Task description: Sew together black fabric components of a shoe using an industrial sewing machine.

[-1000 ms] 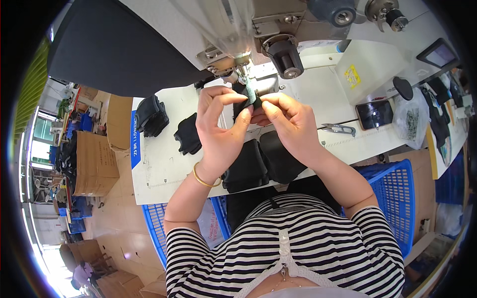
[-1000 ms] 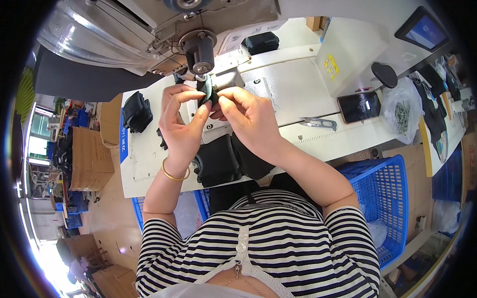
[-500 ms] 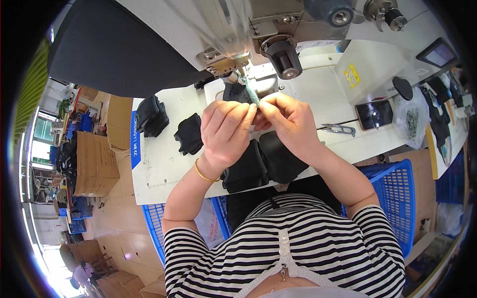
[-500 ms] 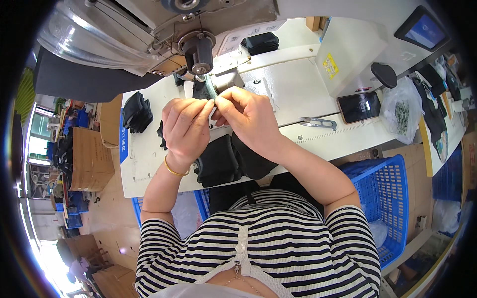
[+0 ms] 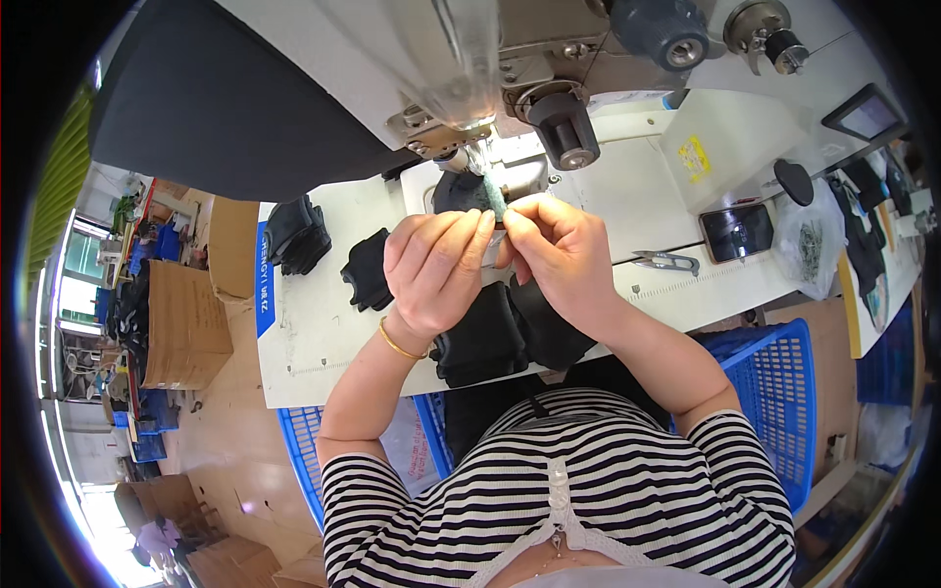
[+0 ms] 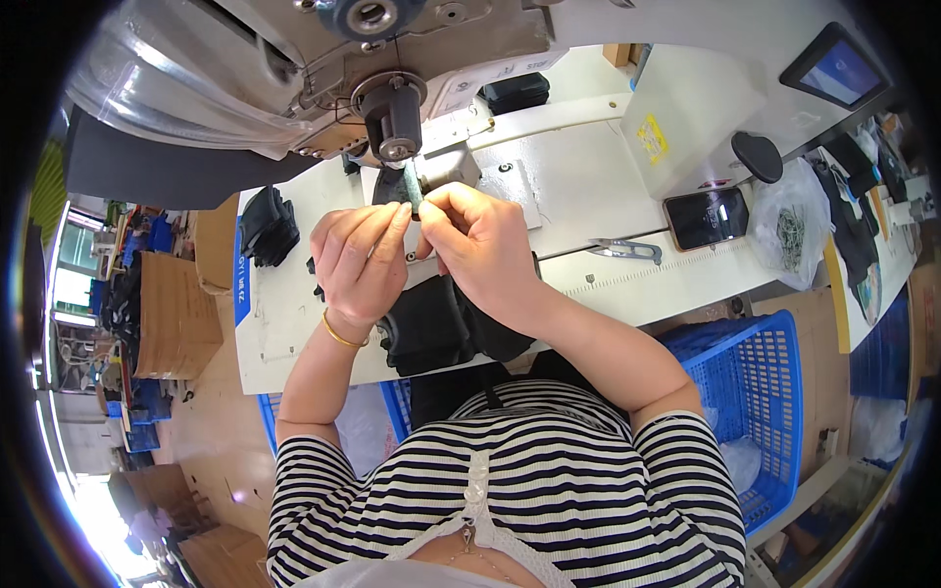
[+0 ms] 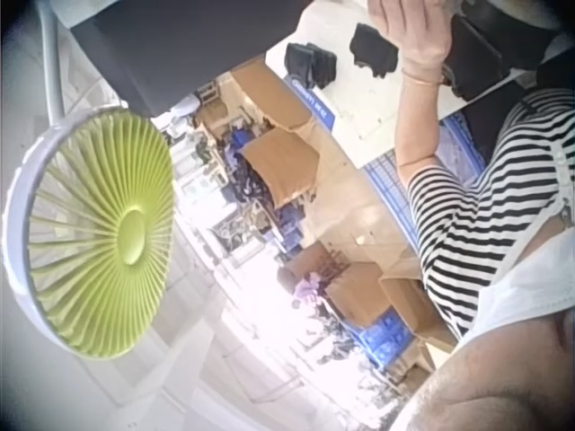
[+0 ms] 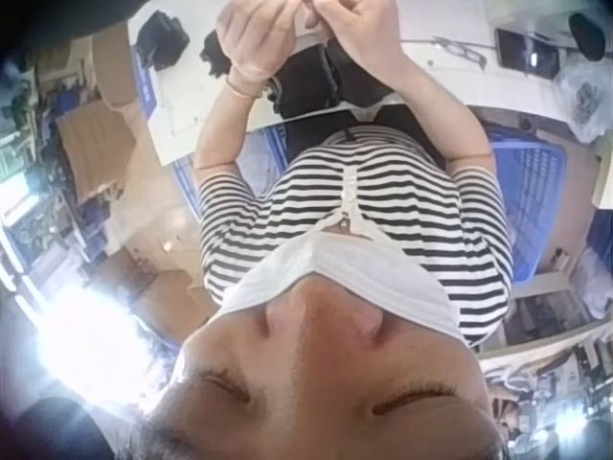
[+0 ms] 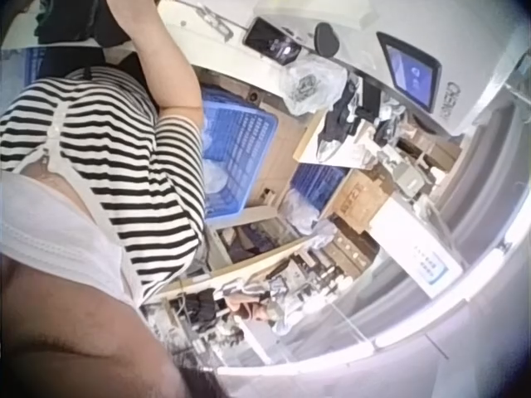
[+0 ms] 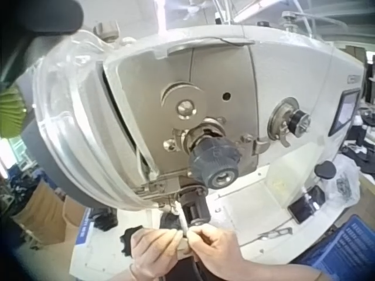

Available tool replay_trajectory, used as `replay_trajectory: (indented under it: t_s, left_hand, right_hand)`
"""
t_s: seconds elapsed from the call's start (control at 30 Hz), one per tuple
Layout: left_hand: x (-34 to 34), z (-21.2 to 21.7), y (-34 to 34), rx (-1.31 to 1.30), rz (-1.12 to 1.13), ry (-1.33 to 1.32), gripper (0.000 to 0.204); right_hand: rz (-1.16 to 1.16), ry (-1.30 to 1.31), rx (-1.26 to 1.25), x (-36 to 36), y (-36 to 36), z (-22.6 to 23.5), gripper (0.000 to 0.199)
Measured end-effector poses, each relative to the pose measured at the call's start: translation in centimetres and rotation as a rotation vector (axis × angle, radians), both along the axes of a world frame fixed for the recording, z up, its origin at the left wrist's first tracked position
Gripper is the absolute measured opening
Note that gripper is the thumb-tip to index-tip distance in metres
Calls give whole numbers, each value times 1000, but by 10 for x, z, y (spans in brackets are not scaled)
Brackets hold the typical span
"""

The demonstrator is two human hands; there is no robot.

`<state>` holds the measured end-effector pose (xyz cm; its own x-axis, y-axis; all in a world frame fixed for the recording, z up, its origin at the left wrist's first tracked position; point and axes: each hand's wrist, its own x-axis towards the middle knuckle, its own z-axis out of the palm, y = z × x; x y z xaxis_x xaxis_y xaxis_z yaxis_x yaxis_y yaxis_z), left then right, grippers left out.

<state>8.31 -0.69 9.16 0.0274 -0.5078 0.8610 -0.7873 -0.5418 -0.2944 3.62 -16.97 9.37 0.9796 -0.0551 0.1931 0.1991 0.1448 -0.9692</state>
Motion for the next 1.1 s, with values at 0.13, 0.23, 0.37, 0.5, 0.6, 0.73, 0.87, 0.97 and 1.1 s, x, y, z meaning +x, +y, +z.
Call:
replay_trajectory:
  t_s: [0.13,0.23,0.37,0.5,0.6,0.73,0.87,0.97,1.1]
  left_hand:
    - [1,3,0,8,6,31,27]
    - [4,5,-1,-3,-7,26,27]
    - [10,6,-2,-4,-3,17,27]
    - [18,5,-1,-18,-17,18,29]
    - [23,4,-2,-29,-7,4,29]
    - [30,5,-3,-49,7,5,28]
    - [40,0,-5,-75,-2,-31,27]
    - [43,1,-5,-89,9,-32,26]
    - [41,2,-8,-107,16,-19,23]
  right_hand:
    - [7,-17,28,3,1,2,19]
    - [19,-21,53,7,0,1,18]
    - [27,-2,79,10,1,3,18]
    - [46,-7,108,10,3,1,17]
    - [46,-1,79,6,2,0,17]
    - [52,10,58,3,2,-1,18]
    - [59,25,64,1,2,-2,19]
    - [67,15,66,0,2,-3,19]
    - [79,7,40,-1,4,-5,19]
